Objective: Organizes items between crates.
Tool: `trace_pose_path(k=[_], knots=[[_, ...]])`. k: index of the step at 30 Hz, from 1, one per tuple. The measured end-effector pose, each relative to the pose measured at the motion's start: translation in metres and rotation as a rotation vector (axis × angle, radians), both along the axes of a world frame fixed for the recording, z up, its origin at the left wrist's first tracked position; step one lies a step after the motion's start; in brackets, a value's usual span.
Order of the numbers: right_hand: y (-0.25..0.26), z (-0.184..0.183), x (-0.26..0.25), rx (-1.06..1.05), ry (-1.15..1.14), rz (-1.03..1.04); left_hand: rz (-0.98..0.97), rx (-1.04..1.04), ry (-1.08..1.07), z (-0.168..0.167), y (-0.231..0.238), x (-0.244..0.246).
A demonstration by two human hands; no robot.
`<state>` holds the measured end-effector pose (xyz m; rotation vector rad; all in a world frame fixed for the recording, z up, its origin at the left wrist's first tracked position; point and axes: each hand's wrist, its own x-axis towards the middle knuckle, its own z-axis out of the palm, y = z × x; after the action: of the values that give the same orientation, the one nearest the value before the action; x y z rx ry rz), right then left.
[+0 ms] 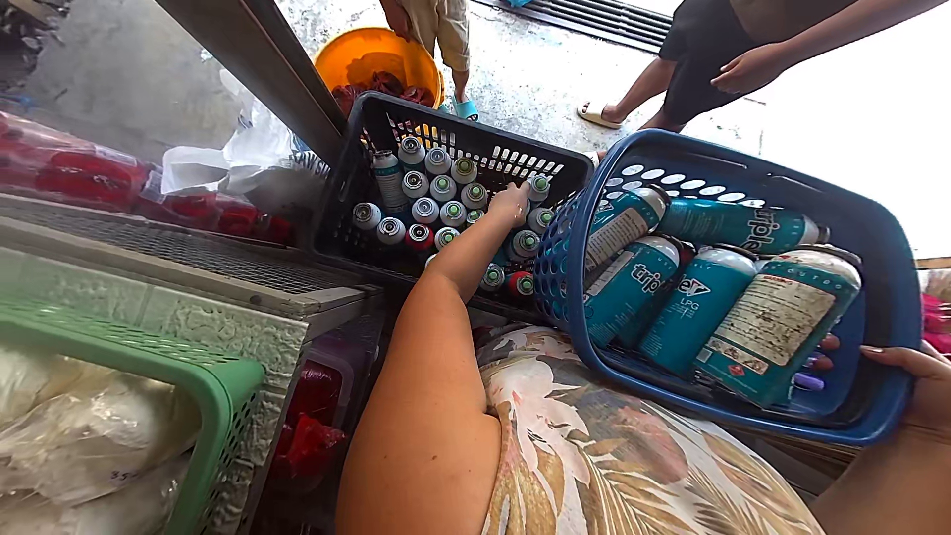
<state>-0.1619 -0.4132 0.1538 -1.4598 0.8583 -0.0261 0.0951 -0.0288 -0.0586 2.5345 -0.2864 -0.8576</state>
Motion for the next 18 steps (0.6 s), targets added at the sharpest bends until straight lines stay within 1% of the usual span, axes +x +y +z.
trace_pose_path(k=[4, 6, 7, 8, 10, 12, 14, 18], knots=[[0.002, 0.0, 0.0, 0.058, -0.013, -0.006, 0.006, 0.009, -0.033, 0.005, 0.012, -0.001], [0.0, -0.002, -0.001, 0.052, -0.005, 0.007, 0.094, 0.027, -0.094, 0.017, 0.022, -0.004], [-0.001, -0.002, -0.001, 0.057, -0.004, 0.012, 0.154, 0.04, -0.09, 0.025, 0.027, -0.007], [-0.001, -0.003, -0.002, 0.061, -0.009, 0.012, 0.196, 0.072, -0.058, 0.031, 0.031, -0.012], [-0.004, -0.005, -0.003, 0.09, -0.025, 0.019, 0.216, 0.138, 0.051, 0.036, 0.036, -0.026], [-0.009, -0.008, -0.004, 0.13, -0.043, 0.028, 0.203, 0.181, 0.11, 0.028, 0.038, -0.041], [-0.011, -0.009, -0.005, 0.148, -0.049, 0.03, 0.209, 0.181, 0.112, 0.017, 0.039, -0.052], [-0.015, -0.01, -0.007, 0.208, -0.041, 0.015, 0.287, 0.056, 0.123, 0.014, 0.034, -0.067]])
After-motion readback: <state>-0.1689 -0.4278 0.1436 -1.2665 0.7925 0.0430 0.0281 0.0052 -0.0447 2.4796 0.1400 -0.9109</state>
